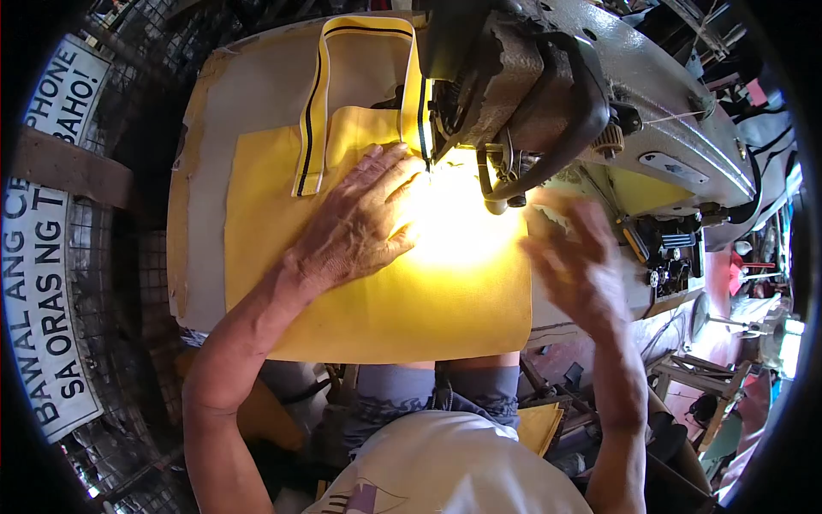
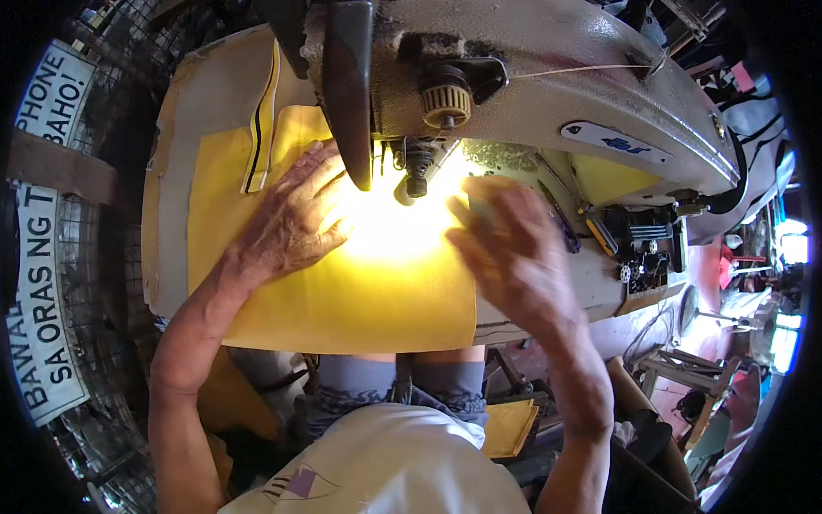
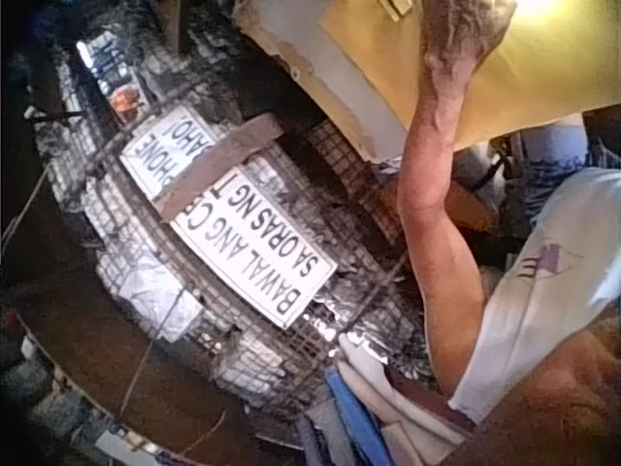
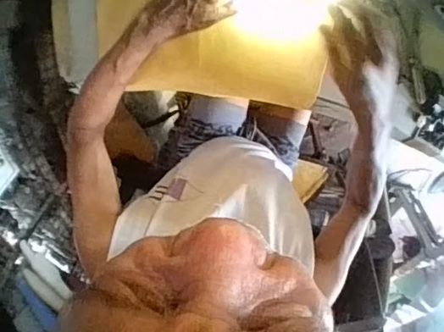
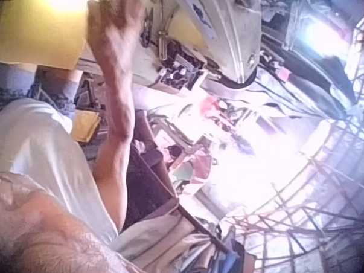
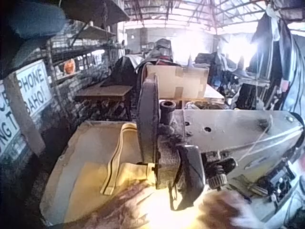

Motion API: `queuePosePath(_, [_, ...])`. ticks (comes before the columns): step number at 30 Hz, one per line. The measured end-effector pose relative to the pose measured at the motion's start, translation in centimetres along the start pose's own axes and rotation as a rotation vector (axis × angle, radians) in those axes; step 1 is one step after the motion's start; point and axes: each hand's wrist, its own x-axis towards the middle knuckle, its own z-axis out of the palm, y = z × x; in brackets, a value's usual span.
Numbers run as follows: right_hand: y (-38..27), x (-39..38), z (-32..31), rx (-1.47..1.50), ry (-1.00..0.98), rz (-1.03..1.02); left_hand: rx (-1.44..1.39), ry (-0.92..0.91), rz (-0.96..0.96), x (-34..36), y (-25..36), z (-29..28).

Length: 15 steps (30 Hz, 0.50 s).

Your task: Sewing handles onto a yellow tote bag using a sewing machine.

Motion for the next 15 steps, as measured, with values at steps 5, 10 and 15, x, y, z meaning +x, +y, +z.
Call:
queuePosePath(5, [8.6, -5.2, -12.1, -0.34, 0.367, 0.203, 0.006, -0.017, 0.005, 0.2, 0.3, 0.0])
queuePosePath(10, [21.5, -2.9, -22.1, -0.569, 0.373, 0.353, 0.004, 0.038, -0.013, 0.4, -0.1, 0.4])
queuePosePath(15, [37.0, -1.5, -26.7, -0.637, 0.006, 0.388, 0.075, 0.028, -0.007, 0.3, -0.1, 0.4])
